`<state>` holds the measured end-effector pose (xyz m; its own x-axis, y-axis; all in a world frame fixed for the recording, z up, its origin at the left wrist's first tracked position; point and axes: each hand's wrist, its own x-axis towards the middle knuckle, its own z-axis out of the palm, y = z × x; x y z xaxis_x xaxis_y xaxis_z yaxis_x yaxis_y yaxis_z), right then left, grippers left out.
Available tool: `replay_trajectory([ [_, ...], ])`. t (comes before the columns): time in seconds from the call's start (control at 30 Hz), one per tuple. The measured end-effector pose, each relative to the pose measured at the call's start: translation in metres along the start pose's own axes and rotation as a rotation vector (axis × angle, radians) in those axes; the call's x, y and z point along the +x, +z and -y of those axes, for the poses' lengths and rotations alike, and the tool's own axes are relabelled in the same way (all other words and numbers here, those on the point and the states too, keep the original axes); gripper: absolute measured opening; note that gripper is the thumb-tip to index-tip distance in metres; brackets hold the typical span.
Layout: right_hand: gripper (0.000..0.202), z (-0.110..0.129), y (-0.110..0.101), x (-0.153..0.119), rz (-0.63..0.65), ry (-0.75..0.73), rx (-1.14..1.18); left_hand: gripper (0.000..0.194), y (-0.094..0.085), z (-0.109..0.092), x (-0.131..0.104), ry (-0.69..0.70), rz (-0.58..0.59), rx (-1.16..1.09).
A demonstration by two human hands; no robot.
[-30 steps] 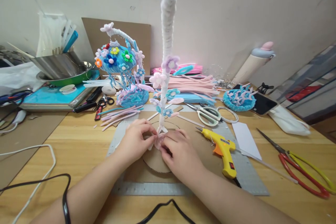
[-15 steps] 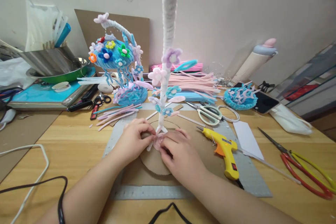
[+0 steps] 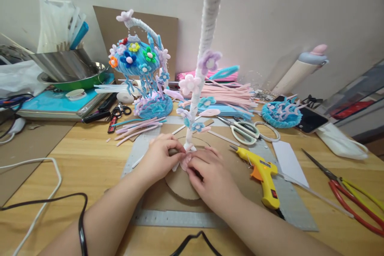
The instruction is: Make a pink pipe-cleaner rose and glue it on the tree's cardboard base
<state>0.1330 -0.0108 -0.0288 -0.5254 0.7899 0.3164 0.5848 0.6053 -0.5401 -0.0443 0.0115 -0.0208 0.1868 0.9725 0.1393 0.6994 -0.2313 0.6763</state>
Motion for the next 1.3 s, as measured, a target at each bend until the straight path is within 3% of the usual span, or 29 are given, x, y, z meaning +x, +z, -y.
replay_trajectory([
  [0.5, 0.017, 0.000, 0.000, -0.003, -0.025, 0.031, -0.076, 0.007, 0.001, 0.000, -0.003, 0.010, -0.002, 0.044],
  [0.7, 0.017, -0.002, 0.002, -0.004, -0.025, 0.032, -0.055, 0.013, -0.009, 0.009, -0.008, 0.005, -0.090, 0.065],
  [0.8, 0.018, -0.002, 0.002, -0.005, -0.018, 0.036, -0.053, 0.011, -0.012, 0.010, -0.014, 0.031, -0.064, 0.063],
  [1.03, 0.017, -0.001, 0.002, -0.004, -0.011, 0.058, -0.053, 0.017, -0.005, 0.005, -0.019, 0.148, -0.013, 0.127],
  [1.3, 0.017, -0.001, 0.001, -0.004, -0.006, 0.058, -0.064, 0.013, 0.001, -0.004, -0.019, 0.096, -0.035, 0.188],
])
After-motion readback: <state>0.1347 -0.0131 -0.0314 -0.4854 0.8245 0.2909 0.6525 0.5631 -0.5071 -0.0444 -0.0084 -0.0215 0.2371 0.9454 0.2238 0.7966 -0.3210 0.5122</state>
